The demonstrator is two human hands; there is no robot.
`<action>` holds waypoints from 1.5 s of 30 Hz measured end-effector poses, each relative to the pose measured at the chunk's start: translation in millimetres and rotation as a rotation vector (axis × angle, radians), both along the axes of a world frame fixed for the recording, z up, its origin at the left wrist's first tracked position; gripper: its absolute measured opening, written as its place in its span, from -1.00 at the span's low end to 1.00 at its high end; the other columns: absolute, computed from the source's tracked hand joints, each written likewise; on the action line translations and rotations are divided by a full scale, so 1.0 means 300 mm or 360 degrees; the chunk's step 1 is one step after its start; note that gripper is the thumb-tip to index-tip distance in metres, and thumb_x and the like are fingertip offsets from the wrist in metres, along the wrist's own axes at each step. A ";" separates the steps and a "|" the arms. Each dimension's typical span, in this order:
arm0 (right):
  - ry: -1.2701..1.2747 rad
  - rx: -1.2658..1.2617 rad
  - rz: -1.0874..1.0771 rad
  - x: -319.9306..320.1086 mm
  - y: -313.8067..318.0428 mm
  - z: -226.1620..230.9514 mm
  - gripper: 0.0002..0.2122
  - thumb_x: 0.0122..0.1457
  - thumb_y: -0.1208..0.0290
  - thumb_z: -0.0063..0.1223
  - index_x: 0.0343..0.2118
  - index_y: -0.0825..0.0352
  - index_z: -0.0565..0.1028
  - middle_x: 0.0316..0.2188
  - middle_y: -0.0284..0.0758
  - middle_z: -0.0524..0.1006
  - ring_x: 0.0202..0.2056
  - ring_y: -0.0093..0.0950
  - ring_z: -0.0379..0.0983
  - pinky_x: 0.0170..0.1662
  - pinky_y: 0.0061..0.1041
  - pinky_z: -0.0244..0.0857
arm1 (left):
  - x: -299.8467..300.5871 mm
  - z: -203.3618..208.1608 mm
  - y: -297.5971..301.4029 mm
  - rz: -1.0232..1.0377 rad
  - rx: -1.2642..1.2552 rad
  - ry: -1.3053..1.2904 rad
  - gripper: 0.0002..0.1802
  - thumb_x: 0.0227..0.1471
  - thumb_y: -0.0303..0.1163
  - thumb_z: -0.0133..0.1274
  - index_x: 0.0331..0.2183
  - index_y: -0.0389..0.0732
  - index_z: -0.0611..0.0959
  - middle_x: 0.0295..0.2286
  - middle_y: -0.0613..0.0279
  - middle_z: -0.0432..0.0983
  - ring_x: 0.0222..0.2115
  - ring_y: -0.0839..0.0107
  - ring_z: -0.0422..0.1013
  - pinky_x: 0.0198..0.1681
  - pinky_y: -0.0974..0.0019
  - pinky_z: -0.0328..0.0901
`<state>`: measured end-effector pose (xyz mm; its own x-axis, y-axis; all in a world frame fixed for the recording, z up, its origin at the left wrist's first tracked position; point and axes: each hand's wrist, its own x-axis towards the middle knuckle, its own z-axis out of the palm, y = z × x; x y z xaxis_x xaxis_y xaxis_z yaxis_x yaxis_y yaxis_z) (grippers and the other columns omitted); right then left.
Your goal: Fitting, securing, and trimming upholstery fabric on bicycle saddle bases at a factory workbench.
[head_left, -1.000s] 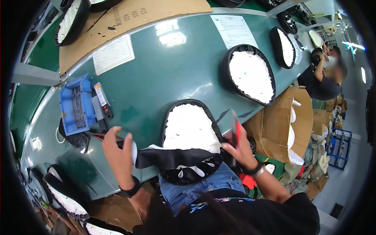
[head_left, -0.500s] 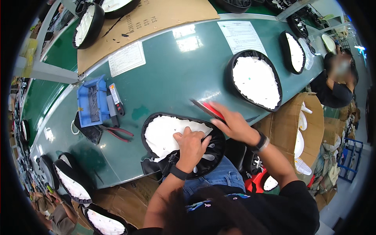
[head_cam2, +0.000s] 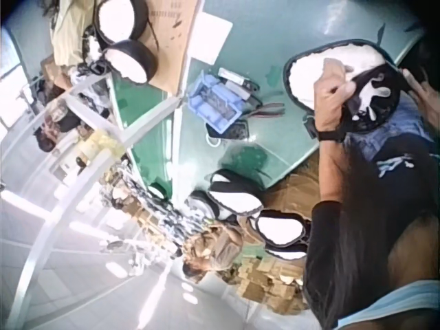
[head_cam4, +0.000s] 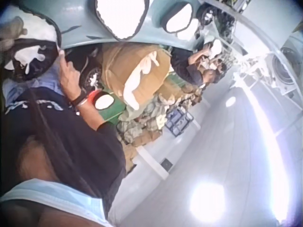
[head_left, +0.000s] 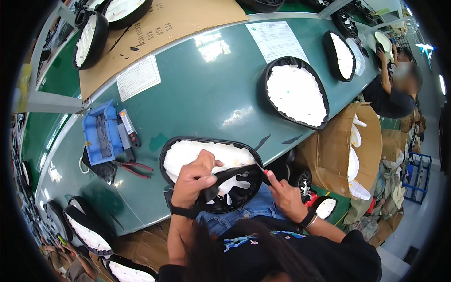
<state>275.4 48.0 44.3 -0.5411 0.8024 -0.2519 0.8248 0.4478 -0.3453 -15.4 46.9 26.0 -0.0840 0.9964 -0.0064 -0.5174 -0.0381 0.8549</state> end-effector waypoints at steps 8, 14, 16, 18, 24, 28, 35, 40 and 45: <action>0.0005 0.0019 0.0052 -0.084 0.169 -0.007 -0.45 0.15 0.31 0.05 0.23 0.08 0.19 -0.61 -0.19 0.44 -0.66 -0.15 0.40 -0.61 -0.23 0.27 | 0.133 -0.032 0.197 -0.0127 0.0104 0.2137 -0.83 -0.09 -0.37 0.09 -0.61 -0.23 0.57 -0.58 0.19 0.41 -0.50 0.32 0.33 -0.39 0.34 0.19; 0.0278 0.0073 -0.0318 -0.091 0.044 -0.054 -0.47 0.15 0.30 0.07 0.20 0.18 0.23 -0.64 -0.17 0.44 -0.65 -0.13 0.39 -0.62 -0.22 0.25 | 0.100 -0.080 0.291 -0.0550 0.0372 0.1451 -0.73 -0.22 -0.39 0.20 -0.75 -0.22 0.47 -0.69 0.28 0.30 -0.43 0.32 0.27 -0.25 0.25 0.07; 0.0311 0.0177 -0.0433 -0.093 -0.051 -0.059 -0.45 0.13 0.32 0.10 0.20 0.21 0.23 -0.65 -0.18 0.38 -0.67 -0.15 0.37 -0.63 -0.23 0.23 | 0.082 -0.065 0.284 -0.0518 0.0381 0.1227 -0.72 -0.20 -0.41 0.20 -0.75 -0.23 0.46 -0.69 0.28 0.31 -0.40 0.33 0.31 -0.25 0.27 0.08; 0.0207 0.0129 -0.0503 -0.102 -0.127 -0.048 -0.46 0.13 0.31 0.10 0.19 0.20 0.24 -0.65 -0.18 0.38 -0.68 -0.16 0.36 -0.63 -0.23 0.22 | 0.055 -0.057 0.287 -0.0444 0.0282 0.0659 -0.70 -0.17 -0.48 0.20 -0.74 -0.26 0.44 -0.66 0.29 0.36 -0.34 0.36 0.39 -0.26 0.30 0.15; 0.0519 0.0137 -0.0503 -0.107 -0.034 -0.044 -0.50 0.12 0.36 0.10 0.15 0.24 0.31 -0.57 -0.16 0.48 -0.62 -0.19 0.43 -0.57 -0.27 0.29 | 0.002 -0.069 0.322 -0.0927 0.0321 0.1297 -0.69 -0.18 -0.42 0.22 -0.74 -0.25 0.44 -0.68 0.30 0.34 -0.50 0.42 0.32 -0.30 0.31 0.13; 0.0423 0.0203 -0.0319 -0.103 0.072 -0.028 -0.52 0.14 0.35 0.08 0.15 0.16 0.32 -0.61 -0.18 0.45 -0.62 -0.21 0.42 -0.56 -0.28 0.30 | 0.006 -0.074 0.297 -0.0945 0.0399 0.1416 -0.69 -0.18 -0.37 0.20 -0.74 -0.24 0.44 -0.69 0.33 0.31 -0.50 0.46 0.29 -0.20 0.34 0.02; 0.0191 0.0157 -0.0440 -0.098 -0.089 -0.071 -0.48 0.15 0.29 0.06 0.20 0.09 0.25 -0.67 -0.23 0.35 -0.71 -0.20 0.33 -0.64 -0.25 0.24 | -0.025 -0.131 0.296 -0.0309 0.0170 0.0008 -0.64 -0.20 -0.51 0.12 -0.80 -0.21 0.30 -0.69 0.37 0.18 -0.33 0.36 0.30 -0.26 0.32 0.14; 0.0154 0.0158 -0.0618 -0.139 -0.109 -0.061 -0.52 0.14 0.30 0.08 0.15 0.13 0.31 -0.67 -0.21 0.39 -0.70 -0.19 0.36 -0.63 -0.23 0.25 | 0.023 -0.069 0.309 -0.0633 -0.0327 0.0469 -0.73 -0.15 -0.46 0.12 -0.72 -0.24 0.40 -0.62 0.37 0.20 -0.44 0.44 0.28 -0.42 0.34 0.17; 0.0188 0.0029 -0.0523 -0.145 0.010 -0.009 -0.54 0.16 0.29 0.04 0.14 0.12 0.29 -0.64 -0.16 0.45 -0.65 -0.12 0.39 -0.61 -0.18 0.25 | 0.148 -0.110 0.280 -0.0376 0.0840 0.2231 -0.76 -0.22 -0.35 0.18 -0.73 -0.21 0.51 -0.61 0.21 0.32 -0.49 0.32 0.27 -0.37 0.28 0.14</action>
